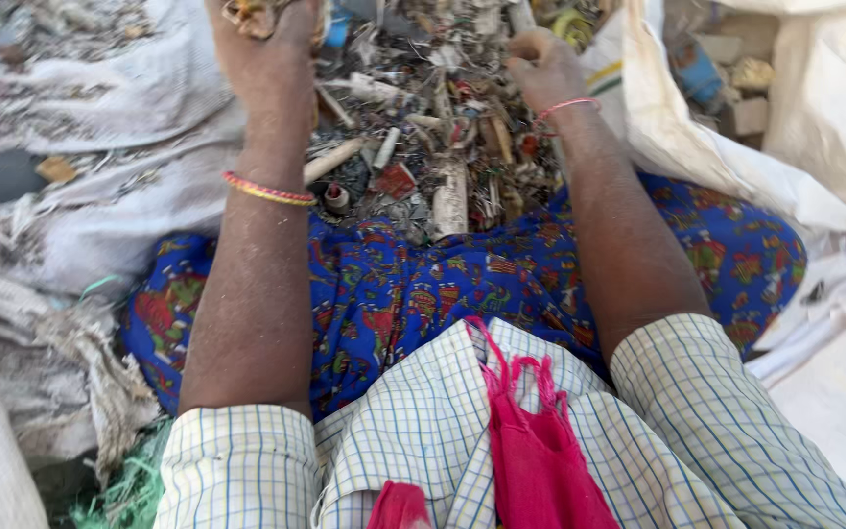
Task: The person sorts through a pile of waste and recycling materials by hand, picking up items such as tubes, plastic pieces, and cardboard and placing them into different bags.
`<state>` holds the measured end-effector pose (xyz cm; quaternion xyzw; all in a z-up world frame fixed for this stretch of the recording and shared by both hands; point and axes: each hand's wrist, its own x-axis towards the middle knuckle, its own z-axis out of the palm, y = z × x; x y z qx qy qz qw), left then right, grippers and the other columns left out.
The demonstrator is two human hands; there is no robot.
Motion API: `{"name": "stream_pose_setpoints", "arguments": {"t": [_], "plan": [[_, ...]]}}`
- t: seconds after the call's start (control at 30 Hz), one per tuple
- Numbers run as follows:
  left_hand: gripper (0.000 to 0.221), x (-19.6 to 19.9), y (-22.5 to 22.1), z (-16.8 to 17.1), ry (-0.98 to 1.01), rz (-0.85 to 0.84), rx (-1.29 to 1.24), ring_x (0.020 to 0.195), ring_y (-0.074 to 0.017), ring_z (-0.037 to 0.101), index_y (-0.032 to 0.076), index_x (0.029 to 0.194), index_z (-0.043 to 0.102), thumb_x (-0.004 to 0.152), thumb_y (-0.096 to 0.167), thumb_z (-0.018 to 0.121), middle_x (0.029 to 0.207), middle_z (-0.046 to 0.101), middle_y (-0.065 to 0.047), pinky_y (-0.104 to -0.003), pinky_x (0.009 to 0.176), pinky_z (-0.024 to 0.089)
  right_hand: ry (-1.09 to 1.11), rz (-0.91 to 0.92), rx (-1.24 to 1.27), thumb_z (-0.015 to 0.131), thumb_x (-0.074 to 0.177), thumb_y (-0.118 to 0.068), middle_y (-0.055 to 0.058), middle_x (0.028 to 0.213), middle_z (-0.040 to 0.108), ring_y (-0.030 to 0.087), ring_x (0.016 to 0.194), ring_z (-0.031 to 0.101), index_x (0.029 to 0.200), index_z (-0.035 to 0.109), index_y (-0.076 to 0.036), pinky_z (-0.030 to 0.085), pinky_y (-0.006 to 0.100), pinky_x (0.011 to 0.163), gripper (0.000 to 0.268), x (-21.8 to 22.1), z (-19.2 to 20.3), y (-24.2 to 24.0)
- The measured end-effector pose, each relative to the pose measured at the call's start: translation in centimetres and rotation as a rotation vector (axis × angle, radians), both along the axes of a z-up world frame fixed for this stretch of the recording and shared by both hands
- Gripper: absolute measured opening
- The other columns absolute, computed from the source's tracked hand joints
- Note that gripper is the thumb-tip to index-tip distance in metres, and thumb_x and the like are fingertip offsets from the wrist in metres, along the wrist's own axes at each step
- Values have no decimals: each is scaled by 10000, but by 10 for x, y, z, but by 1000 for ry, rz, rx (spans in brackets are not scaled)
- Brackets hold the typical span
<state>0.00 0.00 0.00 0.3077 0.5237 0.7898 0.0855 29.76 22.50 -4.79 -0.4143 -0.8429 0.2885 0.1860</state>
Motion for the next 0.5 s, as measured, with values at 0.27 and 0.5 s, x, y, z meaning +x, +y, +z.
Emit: {"name": "stream_pose_setpoints", "arguments": {"t": [0.27, 0.5], "plan": [[231, 5, 1, 6, 55, 106, -166, 794, -123, 695, 29, 984, 673, 916, 164, 847, 873, 739, -43, -320, 729, 573, -553, 134, -312, 678, 935, -176, 121, 1312, 679, 268, 1104, 713, 1374, 606, -153, 595, 417, 976, 446, -48, -9, -23], [321, 18, 1, 2, 222, 222, -322, 872, -220, 781, 49, 1082, 630, 862, 176, 826, 961, 764, -97, -375, 818, 617, -701, 208, -84, 937, 759, -407, 302, 1541, 204, 530, 1357, 405, 1554, 393, -268, 400, 484, 1126, 973, -74, -79, -59]]}}
